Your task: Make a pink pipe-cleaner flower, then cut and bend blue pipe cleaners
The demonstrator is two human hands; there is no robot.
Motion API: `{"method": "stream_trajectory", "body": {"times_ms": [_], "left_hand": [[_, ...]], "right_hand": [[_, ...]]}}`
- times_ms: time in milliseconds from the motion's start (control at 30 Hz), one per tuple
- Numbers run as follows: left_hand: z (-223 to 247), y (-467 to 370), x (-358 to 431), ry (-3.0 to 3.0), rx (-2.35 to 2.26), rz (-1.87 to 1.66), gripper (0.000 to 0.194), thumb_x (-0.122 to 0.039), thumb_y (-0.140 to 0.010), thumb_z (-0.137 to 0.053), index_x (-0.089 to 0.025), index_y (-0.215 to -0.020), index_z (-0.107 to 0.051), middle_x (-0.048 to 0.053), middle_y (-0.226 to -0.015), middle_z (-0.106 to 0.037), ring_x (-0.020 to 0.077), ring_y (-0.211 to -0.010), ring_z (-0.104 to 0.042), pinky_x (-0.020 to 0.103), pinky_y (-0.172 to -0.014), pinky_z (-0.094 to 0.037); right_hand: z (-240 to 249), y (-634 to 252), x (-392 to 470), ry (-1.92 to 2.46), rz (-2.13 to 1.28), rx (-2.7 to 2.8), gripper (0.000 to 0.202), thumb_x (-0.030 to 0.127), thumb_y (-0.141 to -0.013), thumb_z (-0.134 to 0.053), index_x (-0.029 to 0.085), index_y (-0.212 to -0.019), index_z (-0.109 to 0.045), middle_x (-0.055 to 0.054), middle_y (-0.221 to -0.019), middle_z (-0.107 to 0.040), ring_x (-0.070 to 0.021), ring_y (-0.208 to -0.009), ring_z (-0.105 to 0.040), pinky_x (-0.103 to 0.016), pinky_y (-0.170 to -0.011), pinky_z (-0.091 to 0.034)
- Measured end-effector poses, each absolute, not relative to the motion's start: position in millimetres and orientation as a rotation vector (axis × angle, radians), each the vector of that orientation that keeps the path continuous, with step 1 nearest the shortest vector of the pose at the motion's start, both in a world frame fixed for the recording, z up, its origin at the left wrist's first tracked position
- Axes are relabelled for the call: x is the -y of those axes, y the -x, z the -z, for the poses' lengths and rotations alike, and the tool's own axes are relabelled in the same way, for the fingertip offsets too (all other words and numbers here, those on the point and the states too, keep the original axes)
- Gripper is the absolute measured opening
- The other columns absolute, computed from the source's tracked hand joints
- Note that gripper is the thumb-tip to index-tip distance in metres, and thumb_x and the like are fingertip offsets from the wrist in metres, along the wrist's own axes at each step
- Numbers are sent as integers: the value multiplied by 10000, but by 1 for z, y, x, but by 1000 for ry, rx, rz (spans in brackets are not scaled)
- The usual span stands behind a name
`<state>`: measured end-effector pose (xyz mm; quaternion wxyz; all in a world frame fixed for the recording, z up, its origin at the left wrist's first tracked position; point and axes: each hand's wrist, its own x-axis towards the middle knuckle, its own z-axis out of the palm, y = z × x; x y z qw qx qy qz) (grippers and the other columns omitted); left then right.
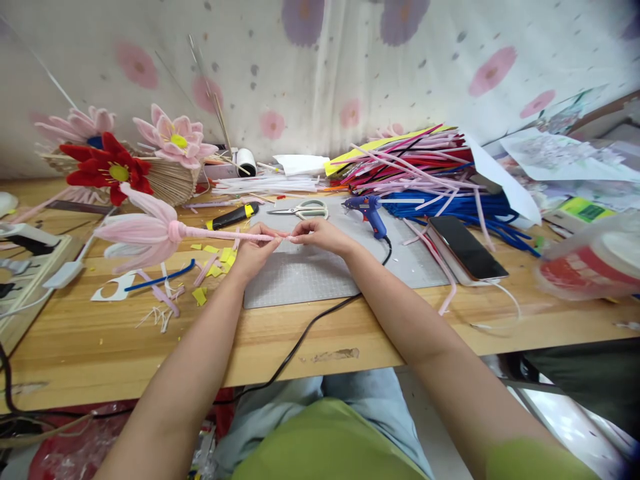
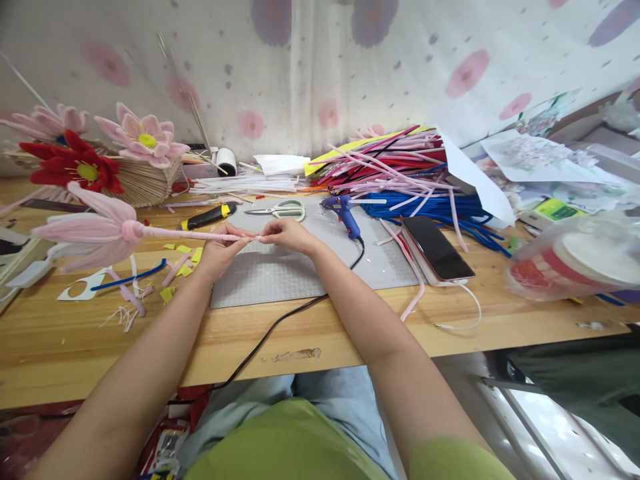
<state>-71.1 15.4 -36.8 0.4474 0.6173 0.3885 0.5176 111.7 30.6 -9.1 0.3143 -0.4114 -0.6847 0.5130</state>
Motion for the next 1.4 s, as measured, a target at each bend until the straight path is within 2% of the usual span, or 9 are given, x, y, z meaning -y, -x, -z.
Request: {"method": "stream_trajectory", "body": {"times_ms": [200, 400, 567, 767, 867, 967, 1067, 1233, 1400], "left_hand": [[31, 73, -14, -1505, -857, -1195, 223, -309, -643, -707, -189, -670, -521, 48, -816, -692, 221, -980, -620, 416, -914, -434], [28, 75, -12, -1535, -818, -1174, 231, -309, -629, -721, -191, -646, -523, 44, -801, -698, 229, -958, -630, 432, -883, -458], [26, 77, -13, -1538, -841, -1168, 237, -302, -615, -735, -178, -642, -535, 63, -818, -699, 213, -877, -650, 408, -843, -476], [30, 76, -14, -1463, -869, -1249, 257, -304, -601, -743, -178, -644, -523, 53, -803, -701, 206, -831, -658, 402, -825, -490], [32, 75, -14, -1426, -878, -1226, 251, -295, -593, -745, -178, -652, -530, 49, -791, -700, 207, -835, -660, 402, -833, -493], [35, 75, -15, -1375, -875, -1244, 242, -279, -586, -747, -172, -659, -543, 50, -775, -695, 209, -832, -662, 400, -825, -502], [37, 76, -18, -1317, -931, -1277, 251, -269, -568, -755, -166, -647, -540, 49, -774, -694, 199, -825, -661, 392, -826, -508], [38, 79, -21, -1195, -977, -1323, 271, -264, -540, -765, -153, -639, -538, 45, -762, -691, 180, -784, -660, 378, -789, -532], [41, 81, -23, -1192, -1030, -1323, 243, -244, -539, -761, -151, -622, -552, 43, -740, -694, 165, -732, -656, 348, -753, -541]], "right_hand": [[13, -114, -32, 1079, -1583, 1606, 265, 333, -512, -747, 142, -632, -608, 32, -589, -562, -70, -570, -478, -220, -576, -375], [12, -114, -32, 1083, -1655, 1535, 229, 268, -472, -760, 138, -574, -601, 37, -541, -551, -63, -540, -459, -225, -574, -373], [14, -113, -32, 1068, -1654, 1551, 239, 281, -479, -771, 139, -598, -619, 37, -557, -555, -65, -550, -469, -217, -564, -386], [15, -120, -36, 1074, -1652, 1519, 267, 400, -623, -687, 152, -720, -660, -1, -692, -614, -76, -618, -510, -202, -564, -423], [16, -123, -39, 1120, -1556, 1440, 227, 334, -635, -684, 170, -788, -650, -4, -759, -635, -69, -632, -521, -193, -569, -427], [17, -124, -43, 1157, -1446, 1305, 177, 228, -571, -712, 166, -688, -595, 12, -728, -623, -60, -600, -509, -195, -567, -432], [16, -125, -43, 1214, -1393, 1190, 186, 216, -553, -717, 158, -609, -550, 9, -674, -616, -59, -565, -495, -189, -524, -410], [13, -122, -39, 1226, -1454, 1221, 144, 271, -641, -683, 148, -682, -618, -26, -676, -649, -73, -545, -538, -177, -448, -360], [16, -117, -39, 1263, -1376, 1283, 115, 200, -747, -565, 132, -663, -605, -34, -639, -651, -63, -472, -528, -170, -386, -311]]}}
